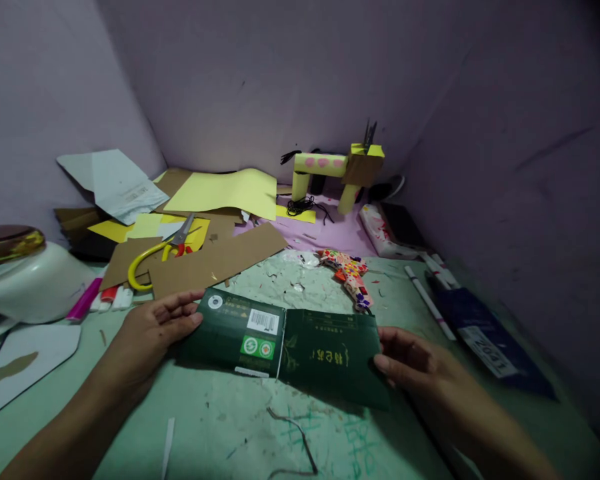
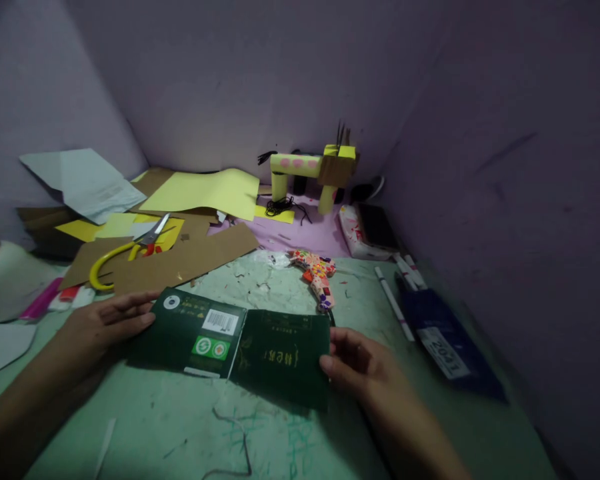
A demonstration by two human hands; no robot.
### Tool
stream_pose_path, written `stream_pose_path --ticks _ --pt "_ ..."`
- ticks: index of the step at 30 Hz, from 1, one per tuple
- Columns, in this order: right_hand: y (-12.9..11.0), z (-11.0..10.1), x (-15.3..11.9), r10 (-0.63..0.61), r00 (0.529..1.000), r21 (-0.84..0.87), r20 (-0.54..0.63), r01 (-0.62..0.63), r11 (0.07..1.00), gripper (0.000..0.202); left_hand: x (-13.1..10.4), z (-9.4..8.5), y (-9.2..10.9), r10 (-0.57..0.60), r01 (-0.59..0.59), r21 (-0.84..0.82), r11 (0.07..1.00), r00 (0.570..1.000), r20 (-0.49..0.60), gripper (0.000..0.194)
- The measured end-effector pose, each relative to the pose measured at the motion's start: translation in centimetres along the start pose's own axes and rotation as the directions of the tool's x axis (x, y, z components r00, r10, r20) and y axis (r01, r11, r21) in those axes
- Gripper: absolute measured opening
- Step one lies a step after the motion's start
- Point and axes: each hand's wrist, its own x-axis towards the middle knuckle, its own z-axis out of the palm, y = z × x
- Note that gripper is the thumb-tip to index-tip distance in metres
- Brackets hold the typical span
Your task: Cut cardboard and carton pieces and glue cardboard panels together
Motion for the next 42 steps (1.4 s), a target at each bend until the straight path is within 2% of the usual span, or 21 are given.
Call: stream_pose_path --ticks 3,8,14,17,20,22,24,26,28,30,31,32,34,36,37,39,42 --pt "0.3 0.5 0.2 0.027 0.998 0.087 0.055 -0.031 0.996 0.034 0.2 0.0 0.0 -0.06 0.061 -0.034 0.998 0.998 0.034 0.056" --pt "0.5 1.0 0.5 0.027 0.999 0.21 0.038 -0.034 0.977 0.04 -0.2 0.4 0.5 -0.073 0.084 -0.132 0.988 0.994 0.082 0.054" --pt "0.5 0.9 0.8 0.004 0.999 0.183 0.037 -0.01 0.983 0.043 -0.3 0.2 0.7 -0.075 0.092 -0.191 0.977 0.993 0.096 0.045" --pt "0.8 0.6 0.5 0.008 0.999 0.171 0.047 -0.016 0.985 0.041 -0.5 -0.3 0.7 -0.088 0.12 -0.175 0.977 0.98 0.18 0.044" --pt "1.0 0.2 -0.1 0.035 0.995 0.16 0.099 -0.05 0.986 0.048 -0.8 -0.7 0.9 -0.136 0.166 -0.09 0.982 0.952 0.273 0.047" --pt "1.0 -0.1 -0.3 0.036 0.989 0.125 0.147 -0.055 0.991 0.051 -0.8 -0.9 1.1 -0.175 0.175 0.029 0.984 0.938 0.3 0.047" --pt "0.8 -0.4 -0.2 0.018 0.981 0.041 0.194 -0.026 0.999 0.048 -0.6 -0.8 1.6 -0.184 0.122 0.2 0.972 0.928 0.325 0.046" --pt "0.6 -0.8 0.0 0.001 0.975 -0.135 0.222 0.03 0.99 0.043 -0.3 -0.4 2.1 -0.162 0.004 0.392 0.92 0.914 0.372 0.046" --pt "0.1 -1.0 0.2 -0.038 0.989 -0.422 0.143 0.096 0.901 0.043 0.1 0.4 2.7 -0.143 -0.154 0.555 0.817 0.88 0.454 0.046" --pt "-0.5 -0.9 0.4 -0.2 0.98 -0.716 -0.014 0.13 0.686 0.049 0.4 1.4 3.3 -0.138 -0.297 0.654 0.696 0.838 0.528 0.045" --pt "-0.8 -0.7 0.5 -0.333 0.941 -0.814 -0.059 0.148 0.562 0.05 0.4 1.9 3.6 -0.139 -0.352 0.686 0.637 0.823 0.551 0.044" --pt "-1.2 -0.3 0.6 -0.459 0.887 -0.875 -0.055 0.179 0.45 0.047 0.5 2.4 3.8 -0.137 -0.395 0.709 0.585 0.813 0.566 0.043" --pt "-1.9 0.9 1.0 -0.592 0.799 -0.883 0.102 0.346 0.316 0.037 0.4 3.2 4.0 -0.106 -0.449 0.734 0.51 0.814 0.572 0.039" --pt "-2.4 2.4 1.5 -0.51 0.798 -0.808 0.32 0.512 0.293 0.033 0.4 3.7 4.0 -0.057 -0.486 0.731 0.479 0.814 0.578 0.034" --pt "-2.6 3.1 1.9 -0.439 0.809 -0.782 0.39 0.543 0.305 0.033 0.3 3.8 3.8 -0.034 -0.498 0.728 0.471 0.815 0.579 0.031" --pt "-3.0 4.4 2.6 -0.333 0.827 -0.78 0.454 0.549 0.3 0.029 0.2 3.9 3.5 -0.015 -0.508 0.739 0.443 0.82 0.573 0.029" --pt "-3.2 5.3 3.2 -0.259 0.854 -0.806 0.451 0.514 0.294 0.02 0.0 3.9 2.9 -0.02 -0.516 0.784 0.345 0.831 0.556 0.031"
